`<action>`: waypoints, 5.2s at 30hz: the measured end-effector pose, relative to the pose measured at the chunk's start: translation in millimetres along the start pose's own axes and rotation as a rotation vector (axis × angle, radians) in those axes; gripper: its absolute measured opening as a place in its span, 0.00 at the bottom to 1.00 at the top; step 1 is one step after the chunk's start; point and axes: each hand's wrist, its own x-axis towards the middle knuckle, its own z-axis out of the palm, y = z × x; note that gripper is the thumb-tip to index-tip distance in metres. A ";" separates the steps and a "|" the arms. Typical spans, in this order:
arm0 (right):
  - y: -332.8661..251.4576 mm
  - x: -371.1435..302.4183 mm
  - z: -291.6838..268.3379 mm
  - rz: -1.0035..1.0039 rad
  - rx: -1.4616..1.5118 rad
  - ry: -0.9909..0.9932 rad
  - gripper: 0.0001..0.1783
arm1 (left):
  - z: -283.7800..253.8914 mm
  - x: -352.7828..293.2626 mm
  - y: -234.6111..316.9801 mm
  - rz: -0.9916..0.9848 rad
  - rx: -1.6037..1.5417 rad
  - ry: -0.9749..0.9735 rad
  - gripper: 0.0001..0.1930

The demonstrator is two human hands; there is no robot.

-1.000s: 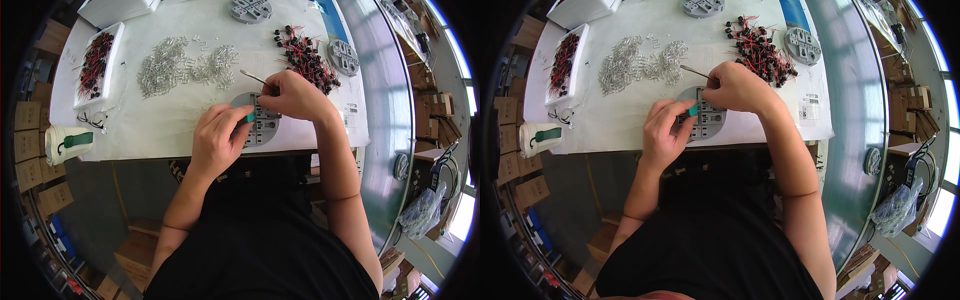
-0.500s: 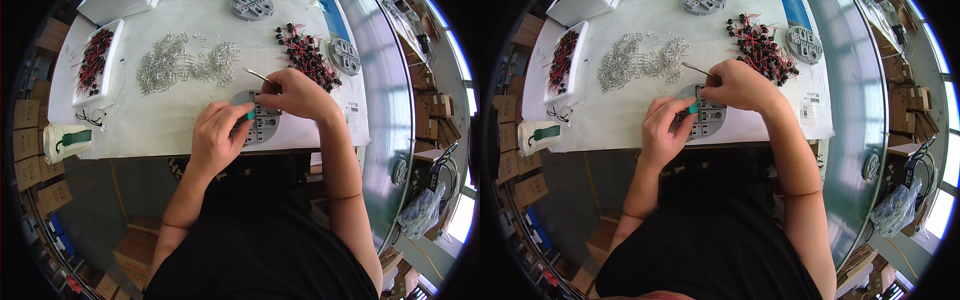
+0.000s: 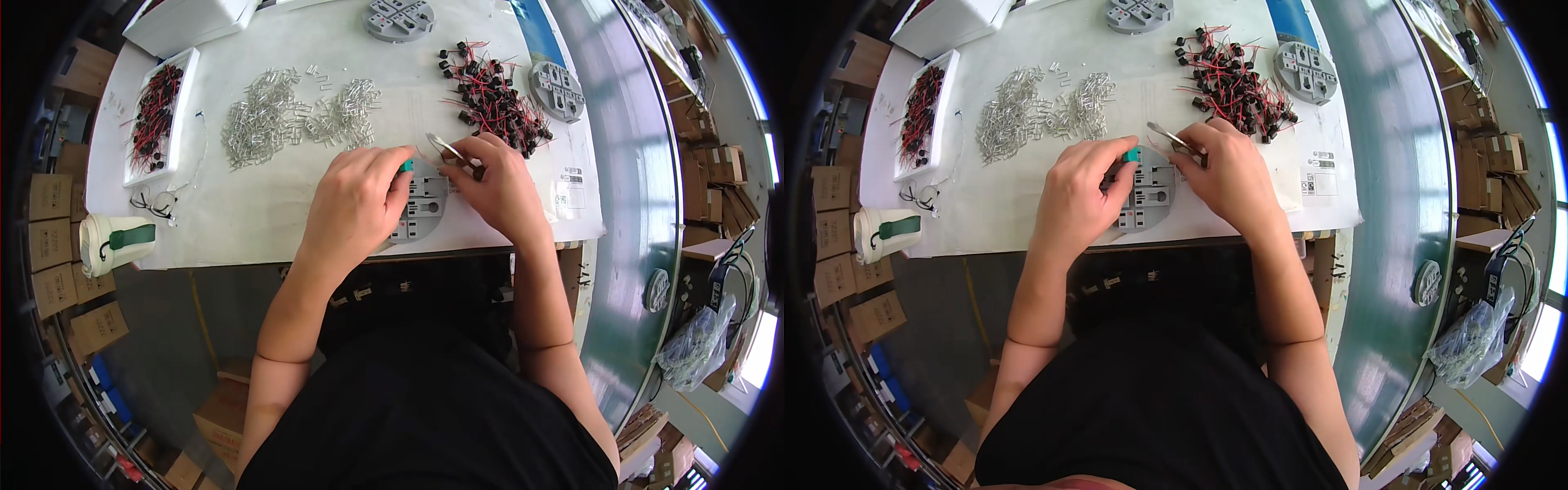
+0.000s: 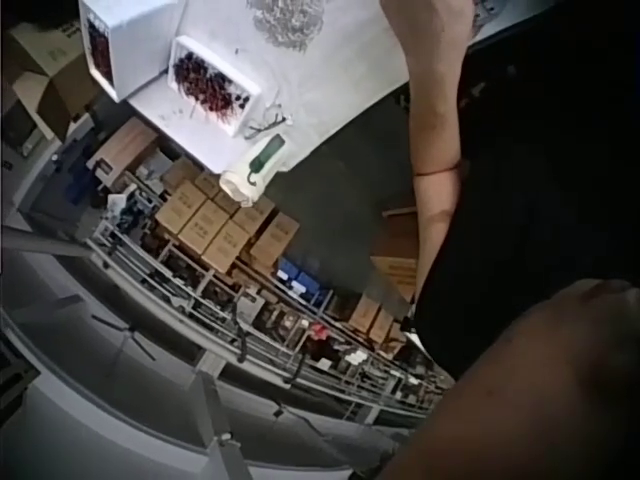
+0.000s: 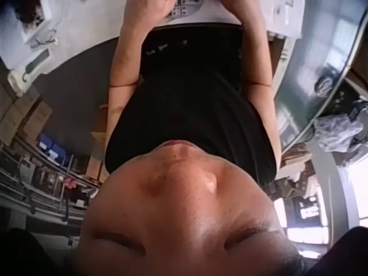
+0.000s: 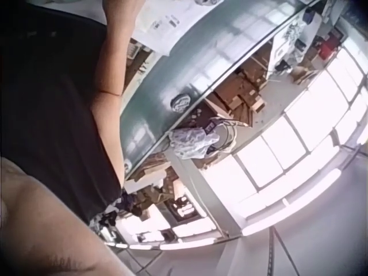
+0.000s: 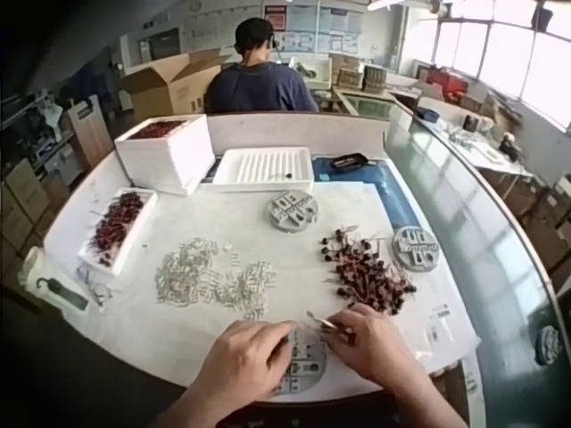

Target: Assembling small components into a circular grey housing using tweezers.

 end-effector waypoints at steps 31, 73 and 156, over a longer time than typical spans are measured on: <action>-32.2 -36.5 -0.4 -0.044 0.620 0.008 0.11 | -25.8 -19.9 23.9 -0.214 -0.589 0.041 0.09; -55.1 -32.1 -1.4 -0.204 -0.402 -0.041 0.05 | 29.7 -38.1 4.0 -0.127 -0.135 0.139 0.11; -64.6 -29.1 -16.1 -0.019 -0.491 -0.152 0.20 | 19.3 -38.1 -5.4 -0.171 -0.210 0.099 0.59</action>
